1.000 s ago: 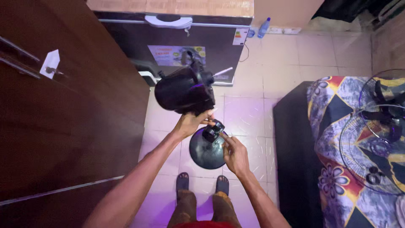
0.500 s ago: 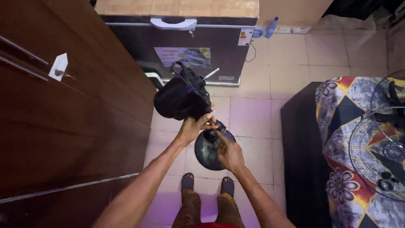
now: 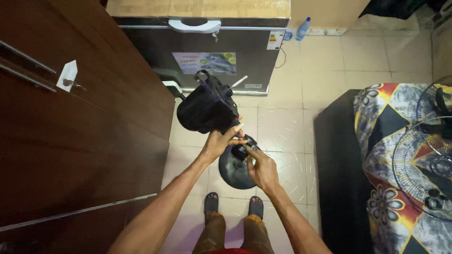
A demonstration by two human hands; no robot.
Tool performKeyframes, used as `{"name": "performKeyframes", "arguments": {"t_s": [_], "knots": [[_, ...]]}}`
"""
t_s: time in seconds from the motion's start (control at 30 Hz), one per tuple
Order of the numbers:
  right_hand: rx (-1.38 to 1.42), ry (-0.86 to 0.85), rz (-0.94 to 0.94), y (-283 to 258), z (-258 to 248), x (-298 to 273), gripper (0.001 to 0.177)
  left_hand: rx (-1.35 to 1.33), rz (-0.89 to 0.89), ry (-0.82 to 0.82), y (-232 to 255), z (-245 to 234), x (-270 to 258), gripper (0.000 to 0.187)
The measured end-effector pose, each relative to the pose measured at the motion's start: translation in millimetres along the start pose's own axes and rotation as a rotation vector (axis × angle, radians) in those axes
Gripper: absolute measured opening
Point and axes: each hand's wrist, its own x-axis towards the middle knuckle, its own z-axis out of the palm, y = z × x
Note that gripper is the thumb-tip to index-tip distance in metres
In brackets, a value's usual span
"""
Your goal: The person assembles a standing fan by attaching the motor housing to the pole and securing it with a knob. They then wipe the motor housing with a cloth and continue tightening the knob.
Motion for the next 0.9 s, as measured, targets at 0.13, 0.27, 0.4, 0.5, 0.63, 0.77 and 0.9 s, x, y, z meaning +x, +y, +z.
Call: {"name": "performKeyframes", "arguments": {"t_s": [0.13, 0.27, 0.4, 0.5, 0.63, 0.77, 0.9], "knots": [[-0.128, -0.089, 0.013, 5, -2, 6, 0.051, -0.052, 0.015, -0.004, -2, 1, -1, 0.049], [-0.24, -0.166, 0.099, 5, 0, 7, 0.052, -0.11, -0.036, 0.01, -3, -3, -5, 0.047], [-0.189, -0.092, 0.072, 10, 1, 8, 0.047, -0.134, -0.057, -0.002, -6, -6, -2, 0.05], [0.044, -0.009, -0.06, 17, 1, 10, 0.042, -0.064, -0.037, -0.004, -12, -8, 3, 0.052], [0.29, 0.018, 0.076, 12, -14, 8, 0.035, 0.033, -0.023, 0.053, -17, -12, 11, 0.042], [0.291, -0.004, -0.011, 3, -28, 29, 0.039, 0.21, 0.026, 0.04, -21, -11, 18, 0.026], [0.311, -0.21, -0.236, 5, -27, 69, 0.017, 0.34, 0.068, 0.034, -19, -5, 18, 0.028]]}}
